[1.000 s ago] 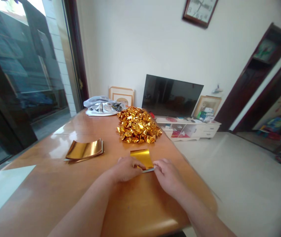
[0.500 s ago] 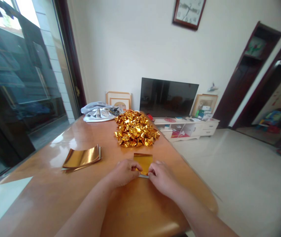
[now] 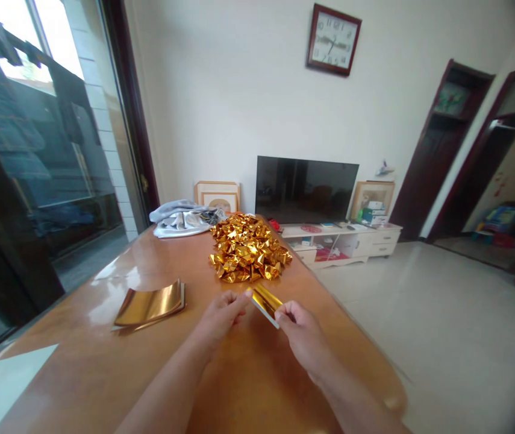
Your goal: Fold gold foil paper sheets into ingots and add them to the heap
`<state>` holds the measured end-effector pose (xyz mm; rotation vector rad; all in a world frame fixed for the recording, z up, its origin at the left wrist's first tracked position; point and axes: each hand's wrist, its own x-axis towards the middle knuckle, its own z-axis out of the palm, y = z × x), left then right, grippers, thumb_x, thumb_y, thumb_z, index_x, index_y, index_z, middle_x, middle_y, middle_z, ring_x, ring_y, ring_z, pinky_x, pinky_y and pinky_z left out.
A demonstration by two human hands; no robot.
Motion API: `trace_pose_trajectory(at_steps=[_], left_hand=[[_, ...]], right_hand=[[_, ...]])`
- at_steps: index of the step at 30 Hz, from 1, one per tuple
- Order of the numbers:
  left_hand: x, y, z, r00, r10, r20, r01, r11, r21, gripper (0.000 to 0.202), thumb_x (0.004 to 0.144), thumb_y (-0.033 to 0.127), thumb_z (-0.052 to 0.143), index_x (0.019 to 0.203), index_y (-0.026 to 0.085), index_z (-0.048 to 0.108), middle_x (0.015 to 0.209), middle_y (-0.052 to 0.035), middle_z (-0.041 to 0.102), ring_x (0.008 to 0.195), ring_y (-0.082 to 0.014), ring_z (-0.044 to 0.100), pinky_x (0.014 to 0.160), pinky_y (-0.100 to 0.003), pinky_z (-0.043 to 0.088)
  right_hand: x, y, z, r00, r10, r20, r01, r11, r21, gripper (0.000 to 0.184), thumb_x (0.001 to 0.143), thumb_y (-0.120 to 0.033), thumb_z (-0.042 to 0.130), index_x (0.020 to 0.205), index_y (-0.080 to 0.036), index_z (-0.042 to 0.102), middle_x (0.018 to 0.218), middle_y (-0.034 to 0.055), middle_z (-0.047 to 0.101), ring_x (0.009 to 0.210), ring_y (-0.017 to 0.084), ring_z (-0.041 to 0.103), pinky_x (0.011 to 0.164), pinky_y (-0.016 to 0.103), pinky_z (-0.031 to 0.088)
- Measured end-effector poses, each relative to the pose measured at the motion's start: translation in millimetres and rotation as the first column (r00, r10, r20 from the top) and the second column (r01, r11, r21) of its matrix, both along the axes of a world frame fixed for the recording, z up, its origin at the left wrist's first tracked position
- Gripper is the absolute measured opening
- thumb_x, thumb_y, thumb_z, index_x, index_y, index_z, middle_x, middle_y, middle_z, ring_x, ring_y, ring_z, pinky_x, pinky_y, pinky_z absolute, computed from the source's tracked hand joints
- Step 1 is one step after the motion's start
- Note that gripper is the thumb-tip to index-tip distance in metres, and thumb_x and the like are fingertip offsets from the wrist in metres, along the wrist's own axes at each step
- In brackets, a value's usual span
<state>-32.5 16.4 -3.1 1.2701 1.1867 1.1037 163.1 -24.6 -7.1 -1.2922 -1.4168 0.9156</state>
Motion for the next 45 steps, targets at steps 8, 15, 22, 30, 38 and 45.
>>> trace_pose_trajectory(at_steps=[8,15,22,30,38,45], left_hand=[[9.9,-7.7,3.4,0.965,-0.154,0.211,0.147,0.988,0.045,0.036,0.076,0.046,0.076,0.077,0.017,0.055,0.070,0.0008,0.057,0.063,-0.0097,0.050,0.064,-0.023,0.041],[5.4,-5.4,2.7,0.957,-0.128,0.261,0.126,0.992,0.026,0.028,0.077,0.039,0.074,0.088,0.017,0.061,0.079,-0.0001,0.064,0.068,-0.0114,0.057,0.071,-0.026,0.045],[8.6,-1.6,-0.4,0.991,-0.035,0.127,0.002,0.967,0.255,0.017,0.084,0.033,0.064,0.085,0.018,0.056,0.074,0.0010,0.065,0.065,-0.0132,0.058,0.064,-0.025,0.046],[3.5,-14.0,12.5,0.756,0.342,-0.559,0.183,0.708,0.682,0.009,0.084,0.015,0.054,0.084,0.021,0.060,0.088,-0.0033,0.062,0.087,-0.0199,0.058,0.078,-0.030,0.041],[8.7,-21.5,18.5,0.471,0.292,-0.832,0.451,0.731,0.512,0.014,0.079,0.010,0.055,0.083,0.022,0.059,0.087,-0.0032,0.063,0.084,-0.0204,0.056,0.076,-0.033,0.036],[13.4,-21.5,16.8,0.381,0.260,-0.887,0.525,0.729,0.439,0.011,0.085,0.014,0.055,0.084,0.022,0.062,0.085,-0.0035,0.063,0.084,-0.0206,0.057,0.076,-0.034,0.033]], right_hand=[[-18.3,-3.2,-7.0,0.997,0.019,-0.075,-0.018,1.000,0.021,0.021,0.088,-0.039,0.056,0.079,-0.020,0.058,0.071,-0.0026,0.052,0.068,0.016,0.046,0.062,0.025,0.037],[-18.2,-4.3,-7.1,0.984,0.083,-0.158,-0.090,0.995,-0.036,0.021,0.088,-0.039,0.058,0.092,-0.019,0.064,0.082,0.0006,0.062,0.075,0.017,0.054,0.065,0.026,0.041],[-10.8,-3.4,-3.2,0.941,0.024,-0.336,-0.102,0.971,-0.217,0.033,0.087,-0.042,0.063,0.111,-0.019,0.065,0.100,0.0068,0.068,0.086,0.019,0.062,0.060,0.024,0.044],[1.2,15.0,1.2,0.644,-0.126,-0.755,-0.214,0.918,-0.335,0.039,0.089,-0.055,0.064,0.101,-0.017,0.064,0.099,0.0104,0.073,0.089,0.021,0.070,0.069,0.028,0.055],[20.1,36.3,-0.3,0.837,-0.207,-0.507,0.086,0.964,-0.252,0.043,0.086,-0.048,0.066,0.120,-0.023,0.061,0.130,0.0093,0.065,0.122,0.026,0.059,0.097,0.038,0.051],[14.0,-0.3,2.1,0.863,-0.014,0.504,-0.172,0.931,0.321,0.027,0.085,-0.024,0.064,0.113,-0.025,0.064,0.118,0.0051,0.065,0.114,0.024,0.055,0.100,0.037,0.041]])
